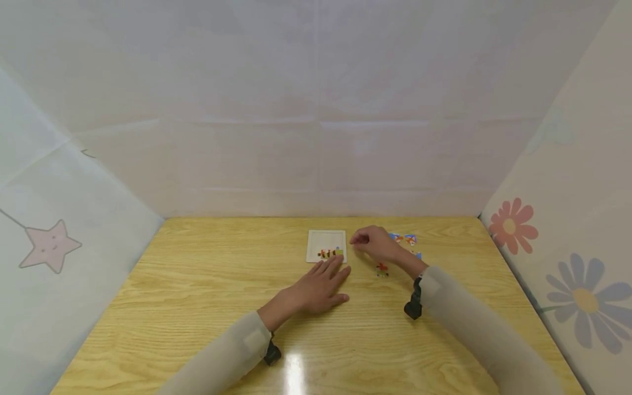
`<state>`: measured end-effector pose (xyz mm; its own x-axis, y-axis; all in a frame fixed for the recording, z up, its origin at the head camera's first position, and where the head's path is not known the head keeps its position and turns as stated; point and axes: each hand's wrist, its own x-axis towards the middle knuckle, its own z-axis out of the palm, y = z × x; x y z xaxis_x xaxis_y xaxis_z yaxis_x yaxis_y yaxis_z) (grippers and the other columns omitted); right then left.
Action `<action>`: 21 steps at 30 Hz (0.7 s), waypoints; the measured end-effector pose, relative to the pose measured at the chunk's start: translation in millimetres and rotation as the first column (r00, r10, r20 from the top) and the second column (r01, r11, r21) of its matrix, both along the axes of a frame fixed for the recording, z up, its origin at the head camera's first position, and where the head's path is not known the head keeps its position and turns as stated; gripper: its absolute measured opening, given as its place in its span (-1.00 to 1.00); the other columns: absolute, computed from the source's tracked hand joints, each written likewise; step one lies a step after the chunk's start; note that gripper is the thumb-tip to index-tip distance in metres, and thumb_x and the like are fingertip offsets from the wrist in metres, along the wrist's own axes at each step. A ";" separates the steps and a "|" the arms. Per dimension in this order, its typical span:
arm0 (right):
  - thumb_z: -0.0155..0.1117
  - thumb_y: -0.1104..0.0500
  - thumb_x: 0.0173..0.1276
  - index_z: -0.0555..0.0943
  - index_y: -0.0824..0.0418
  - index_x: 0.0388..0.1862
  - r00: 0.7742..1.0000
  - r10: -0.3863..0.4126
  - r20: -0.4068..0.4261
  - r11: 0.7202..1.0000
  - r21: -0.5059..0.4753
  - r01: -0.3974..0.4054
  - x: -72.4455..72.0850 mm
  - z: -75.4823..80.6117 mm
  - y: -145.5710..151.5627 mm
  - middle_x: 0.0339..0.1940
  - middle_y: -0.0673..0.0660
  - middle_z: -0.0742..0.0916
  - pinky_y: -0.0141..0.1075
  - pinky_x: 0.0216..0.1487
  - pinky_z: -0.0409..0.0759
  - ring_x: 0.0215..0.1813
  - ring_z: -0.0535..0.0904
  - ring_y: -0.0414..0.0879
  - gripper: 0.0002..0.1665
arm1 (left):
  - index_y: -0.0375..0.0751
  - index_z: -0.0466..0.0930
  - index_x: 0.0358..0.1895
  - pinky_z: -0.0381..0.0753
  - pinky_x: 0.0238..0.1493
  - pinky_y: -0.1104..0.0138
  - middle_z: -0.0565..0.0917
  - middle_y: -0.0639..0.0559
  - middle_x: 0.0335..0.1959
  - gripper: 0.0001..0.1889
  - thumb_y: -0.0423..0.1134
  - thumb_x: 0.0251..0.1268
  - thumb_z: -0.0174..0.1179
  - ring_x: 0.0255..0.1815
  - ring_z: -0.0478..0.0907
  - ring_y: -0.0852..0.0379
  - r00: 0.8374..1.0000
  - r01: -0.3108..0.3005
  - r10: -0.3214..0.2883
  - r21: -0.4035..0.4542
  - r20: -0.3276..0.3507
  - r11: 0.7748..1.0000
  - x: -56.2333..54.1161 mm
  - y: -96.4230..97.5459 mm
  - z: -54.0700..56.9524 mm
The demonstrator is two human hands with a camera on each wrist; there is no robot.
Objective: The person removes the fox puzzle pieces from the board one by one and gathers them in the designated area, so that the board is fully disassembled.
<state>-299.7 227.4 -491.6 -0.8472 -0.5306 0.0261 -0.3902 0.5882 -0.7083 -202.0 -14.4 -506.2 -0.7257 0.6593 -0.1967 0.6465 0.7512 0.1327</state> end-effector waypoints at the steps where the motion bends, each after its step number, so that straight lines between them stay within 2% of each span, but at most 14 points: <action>1: 0.33 0.27 0.55 0.76 0.32 0.06 1.000 0.006 -0.006 1.000 0.000 -0.006 -1.9 0.4 -1.4 -0.07 0.18 0.83 -0.09 0.02 0.70 -0.04 0.72 -0.05 -0.79 | -0.05 -0.06 0.77 -0.06 0.73 -0.02 -0.20 -0.17 0.79 -0.19 0.30 0.70 -0.19 0.79 -0.27 -0.09 1.000 0.001 -0.001 -0.004 -0.002 1.000 -0.4 0.3 -0.7; 8: 0.32 0.23 0.58 0.76 0.29 0.11 1.000 0.026 0.016 1.000 -0.009 -0.026 -13.9 2.7 -10.4 -0.03 0.12 0.82 -0.09 0.03 0.69 0.00 0.71 -0.03 -0.76 | -0.03 -0.12 0.77 -0.07 0.73 -0.01 -0.22 -0.15 0.79 -0.13 0.40 0.65 -0.25 0.79 -0.28 -0.09 1.000 0.016 -0.016 -0.040 -0.004 0.999 -5.0 2.6 -7.5; 16: 0.29 0.24 0.60 0.73 0.35 0.17 0.988 0.138 0.071 0.989 -0.069 -0.133 -29.4 1.2 -18.0 0.09 0.26 0.80 0.02 0.20 0.66 0.11 0.71 0.03 -0.71 | -0.07 -0.09 0.77 -0.06 0.72 -0.03 -0.18 -0.17 0.79 -0.10 0.41 0.63 -0.19 0.79 -0.24 -0.11 1.000 0.022 -0.022 -0.029 0.003 0.999 -2.0 4.5 -0.5; 21: 0.28 0.24 0.61 0.75 0.30 0.17 0.983 0.145 0.113 0.989 -0.045 -0.141 -41.4 -5.8 -21.2 0.09 0.18 0.81 -0.02 0.19 0.67 0.11 0.71 0.00 -0.73 | -0.05 -0.12 0.77 -0.06 0.72 -0.02 -0.21 -0.14 0.79 -0.01 0.50 0.54 -0.14 0.79 -0.25 -0.09 1.000 0.015 -0.015 -0.047 0.013 0.999 -3.3 7.3 -0.2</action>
